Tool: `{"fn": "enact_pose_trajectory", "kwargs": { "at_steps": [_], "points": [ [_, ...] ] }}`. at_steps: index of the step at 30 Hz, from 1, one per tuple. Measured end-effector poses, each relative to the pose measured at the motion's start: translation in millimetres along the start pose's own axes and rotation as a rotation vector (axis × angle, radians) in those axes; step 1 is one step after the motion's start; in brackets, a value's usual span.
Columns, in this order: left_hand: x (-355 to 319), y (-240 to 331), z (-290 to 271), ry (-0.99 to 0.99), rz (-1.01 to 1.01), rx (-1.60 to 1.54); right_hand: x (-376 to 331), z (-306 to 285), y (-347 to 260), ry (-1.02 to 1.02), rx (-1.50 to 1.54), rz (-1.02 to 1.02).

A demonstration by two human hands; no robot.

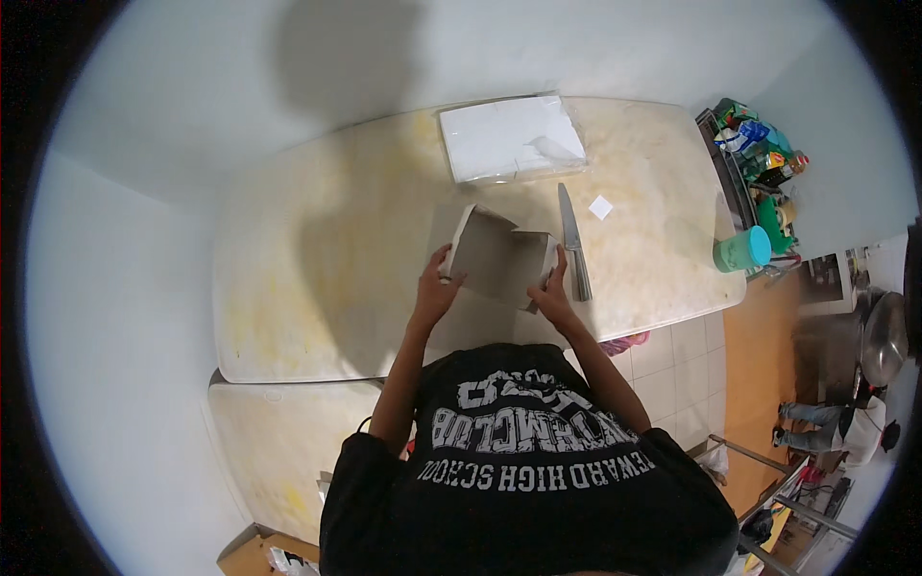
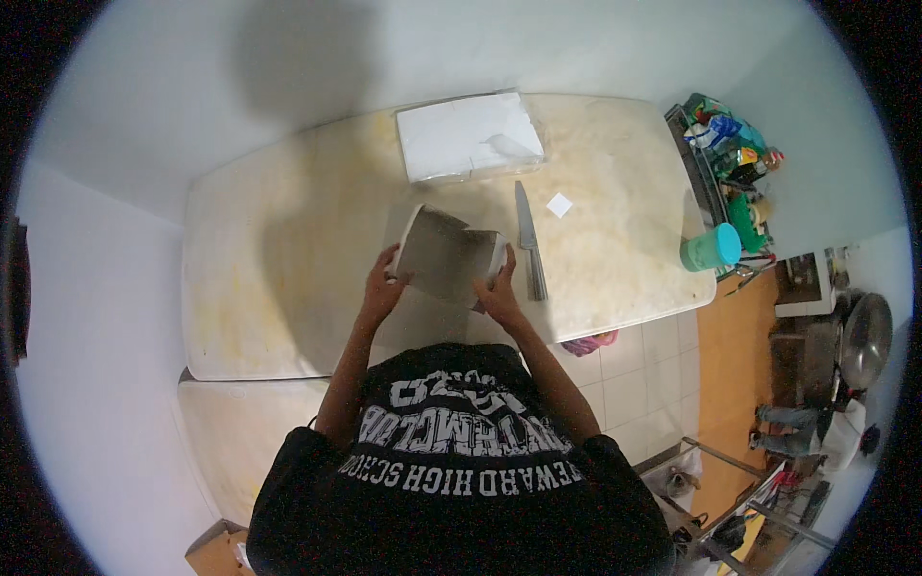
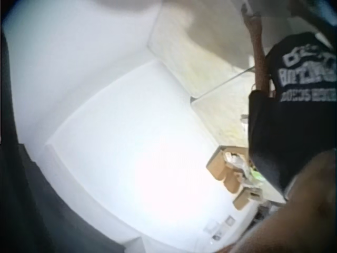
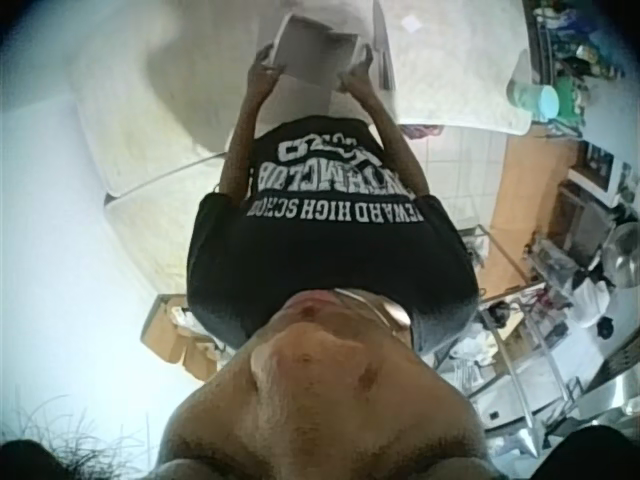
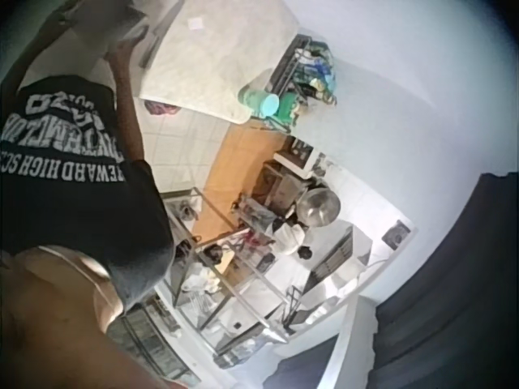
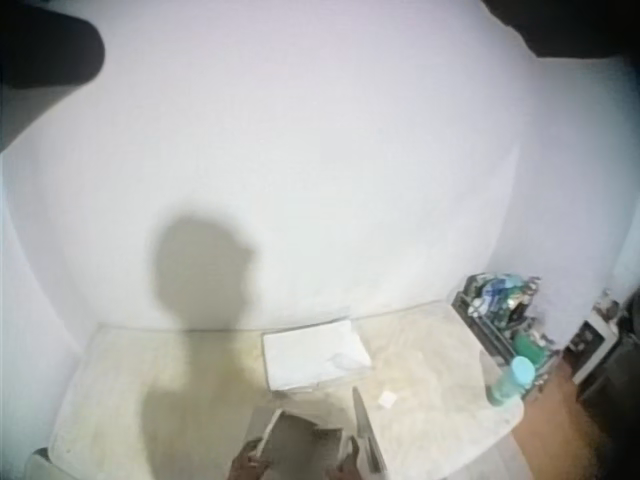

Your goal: The person folds a cardboard sheet into a box by hand. They fold the sides upward, tuck in the perforated tabs, and secure the edges until the box is fully formed.

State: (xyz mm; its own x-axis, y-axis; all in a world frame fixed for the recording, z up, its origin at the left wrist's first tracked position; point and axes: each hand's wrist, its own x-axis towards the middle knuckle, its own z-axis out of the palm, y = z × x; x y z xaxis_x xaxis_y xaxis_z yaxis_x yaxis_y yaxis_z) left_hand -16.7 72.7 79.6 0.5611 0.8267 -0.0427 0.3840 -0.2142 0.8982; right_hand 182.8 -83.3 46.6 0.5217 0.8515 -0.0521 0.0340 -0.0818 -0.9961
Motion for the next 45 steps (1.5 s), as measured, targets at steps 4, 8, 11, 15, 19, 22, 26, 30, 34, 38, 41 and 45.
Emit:
{"fn": "enact_pose_trajectory", "kwargs": {
  "at_steps": [4, 8, 11, 15, 19, 22, 26, 30, 34, 38, 41, 45],
  "points": [
    [-22.0, 53.6, -30.6, 0.059, 0.081, -0.269, -21.5, 25.3, 3.4, -0.22, 0.134, 0.373],
    [-25.7, 0.2, -23.1, -0.055, 0.357, 0.332, -18.5, 27.0, 60.3, -0.216, -0.345, 0.167],
    [-38.2, -15.3, -14.6, 0.028, 0.263, 0.217, -7.8, 31.7, 44.7, -0.013, -0.65, -0.189],
    [-38.2, -37.5, -8.6, 0.154, 0.242, 0.131, 32.1, 44.4, 14.6, -0.04, -0.569, -0.245],
    [-28.3, -49.7, -8.8, 0.227, 0.252, 0.064, 75.0, 43.1, 0.8, -0.164, -0.466, -0.48],
    [-26.5, -54.6, -12.9, 0.162, 0.262, 0.183, 93.7, 36.8, 3.6, -0.447, -0.522, -0.464],
    [-27.6, -56.1, -20.6, 0.088, 0.312, 0.249, 88.1, 28.8, -1.3, -0.525, -0.696, -0.52],
    [-26.3, -61.6, -28.6, 0.05, 0.404, 0.377, 71.3, 19.4, -1.9, -0.488, -0.622, -0.446],
    [-25.2, -60.5, -31.0, 0.032, 0.231, 0.153, 65.8, 21.2, -1.5, -0.482, -0.634, -0.385],
    [-24.3, -63.6, -36.3, -0.042, 0.116, 0.005, 63.7, 24.8, 20.0, -0.393, -0.603, -0.458],
    [-21.6, -57.5, -47.3, -0.144, 0.123, 0.088, 60.7, 29.5, 20.5, -0.351, -0.585, -0.462],
    [-24.4, -52.3, -56.0, -0.179, 0.169, 0.096, 57.1, 36.0, 2.6, -0.385, -0.602, -0.359]
  ]
}}
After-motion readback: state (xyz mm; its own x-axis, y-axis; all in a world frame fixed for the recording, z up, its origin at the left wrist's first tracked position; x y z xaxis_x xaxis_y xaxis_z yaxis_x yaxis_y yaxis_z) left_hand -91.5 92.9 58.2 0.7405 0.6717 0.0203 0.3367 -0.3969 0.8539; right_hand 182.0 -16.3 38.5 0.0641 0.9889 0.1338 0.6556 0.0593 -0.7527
